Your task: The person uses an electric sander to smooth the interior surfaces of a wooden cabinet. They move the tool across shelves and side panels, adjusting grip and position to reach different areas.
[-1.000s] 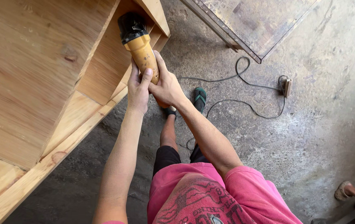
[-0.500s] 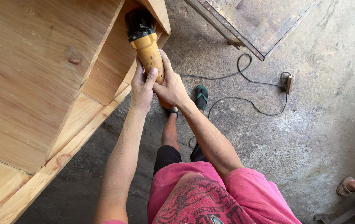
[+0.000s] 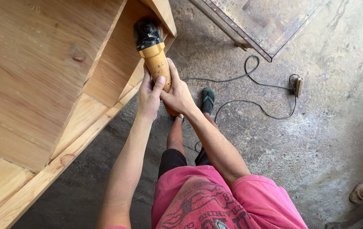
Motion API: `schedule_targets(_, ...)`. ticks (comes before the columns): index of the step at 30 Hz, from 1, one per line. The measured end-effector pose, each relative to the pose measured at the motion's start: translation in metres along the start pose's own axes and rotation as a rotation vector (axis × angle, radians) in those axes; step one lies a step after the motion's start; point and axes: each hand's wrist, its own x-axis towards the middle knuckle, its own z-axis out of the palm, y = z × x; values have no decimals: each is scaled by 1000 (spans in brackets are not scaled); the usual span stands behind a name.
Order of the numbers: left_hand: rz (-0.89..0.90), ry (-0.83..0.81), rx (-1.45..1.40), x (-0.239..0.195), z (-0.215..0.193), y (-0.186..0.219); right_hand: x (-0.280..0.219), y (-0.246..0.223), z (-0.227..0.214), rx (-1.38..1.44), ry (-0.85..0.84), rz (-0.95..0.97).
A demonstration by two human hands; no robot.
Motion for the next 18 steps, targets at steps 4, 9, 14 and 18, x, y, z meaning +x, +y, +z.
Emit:
schedule_targets(4, -5, 14, -7, 3, 1, -1, 1, 3, -1, -3, 5, -36)
schedule_targets(9, 21, -9, -21, 8, 2, -2, 4, 8, -2, 8, 46, -72)
schedule_targets(14, -17, -4, -6, -7, 1, -3, -7, 8, 3, 2, 13, -11)
schedule_targets(18, 20, 17, -58, -19, -2, -7, -15, 10, 6, -49, 13, -137)
